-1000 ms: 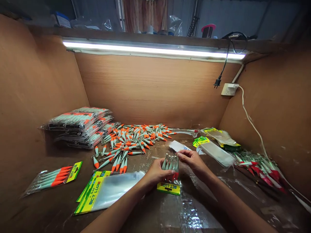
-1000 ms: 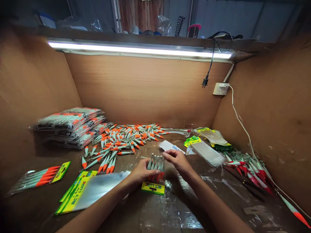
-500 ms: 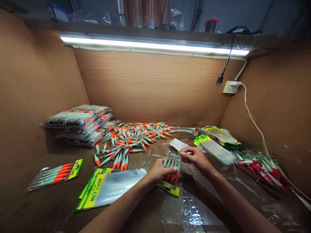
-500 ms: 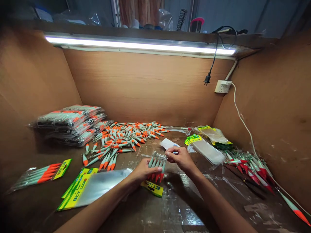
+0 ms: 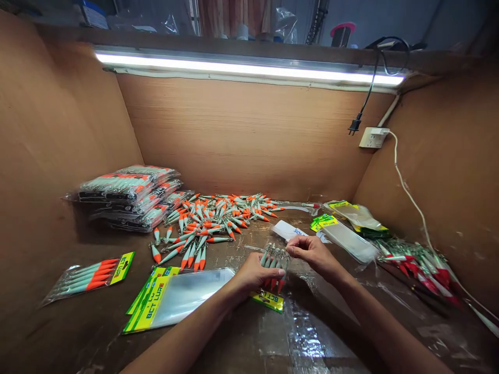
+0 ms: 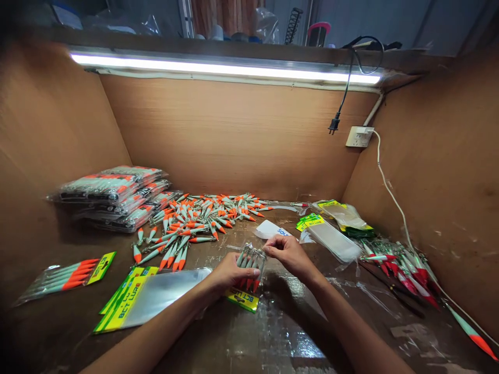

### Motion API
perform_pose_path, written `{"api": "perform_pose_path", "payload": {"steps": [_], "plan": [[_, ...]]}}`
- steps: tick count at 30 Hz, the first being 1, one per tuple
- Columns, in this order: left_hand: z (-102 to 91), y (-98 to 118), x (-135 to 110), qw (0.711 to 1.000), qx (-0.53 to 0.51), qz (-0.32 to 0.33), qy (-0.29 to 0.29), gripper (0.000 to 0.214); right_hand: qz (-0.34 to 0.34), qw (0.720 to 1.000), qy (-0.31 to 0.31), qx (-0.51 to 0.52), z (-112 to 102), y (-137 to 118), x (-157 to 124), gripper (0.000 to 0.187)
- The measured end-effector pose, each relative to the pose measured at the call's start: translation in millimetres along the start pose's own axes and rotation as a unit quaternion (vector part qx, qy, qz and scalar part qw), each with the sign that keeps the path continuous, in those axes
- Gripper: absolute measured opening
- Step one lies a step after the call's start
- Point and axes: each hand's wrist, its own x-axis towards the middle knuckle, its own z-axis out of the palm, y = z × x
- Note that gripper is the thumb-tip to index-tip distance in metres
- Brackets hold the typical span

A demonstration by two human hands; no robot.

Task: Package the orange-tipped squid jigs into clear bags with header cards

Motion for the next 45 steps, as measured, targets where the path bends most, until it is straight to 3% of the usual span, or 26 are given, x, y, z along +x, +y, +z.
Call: {"api": "perform_pose_path", "payload": {"steps": [6, 16, 21, 27, 35, 38, 41, 45], "plan": [[-4.2, -1.3, -1.0, 0.999, -0.024, -0.015, -0.025, 0.041, 0.043, 0.998, 0.017, 0.041, -0.2, 5.3, 2.6, 0.034], [0.6, 4.1, -2.3, 0.996, -0.074, -0.025, -0.035, 0.047, 0.044, 0.997, 0.002, 0.065, 1.7, 9.4, 2.6, 0.042], [-2.2, 19.5, -0.4, 0.992, -0.120, -0.019, 0.014, 0.053, 0.083, 0.993, -0.035, 0.073, 0.6, 18.5, 3.2, 0.041], [-5.8, 19.3, 0.6, 0.991, -0.093, -0.038, 0.086, 0.044, 0.104, 0.989, -0.048, 0.098, 6.0, 24.3, 4.2, 0.042], [-5.0, 17.1, 2.0, 0.986, -0.121, -0.033, 0.112, 0.050, 0.079, 0.994, 0.000, 0.073, 15.2, 20.4, 5.1, 0.048], [-7.1, 18.7, 0.6, 0.985, -0.135, -0.054, 0.089, 0.052, 0.073, 0.995, 0.003, 0.066, 16.0, 19.1, 4.6, 0.048], [-8.4, 18.7, 0.1, 0.989, -0.124, -0.031, 0.068, 0.050, 0.071, 0.994, -0.003, 0.079, 14.8, 20.4, 4.0, 0.044], [-8.0, 14.0, 3.3, 0.989, -0.107, -0.008, 0.105, 0.048, 0.059, 0.994, -0.018, 0.086, 14.7, 21.8, 3.5, 0.042]]}}
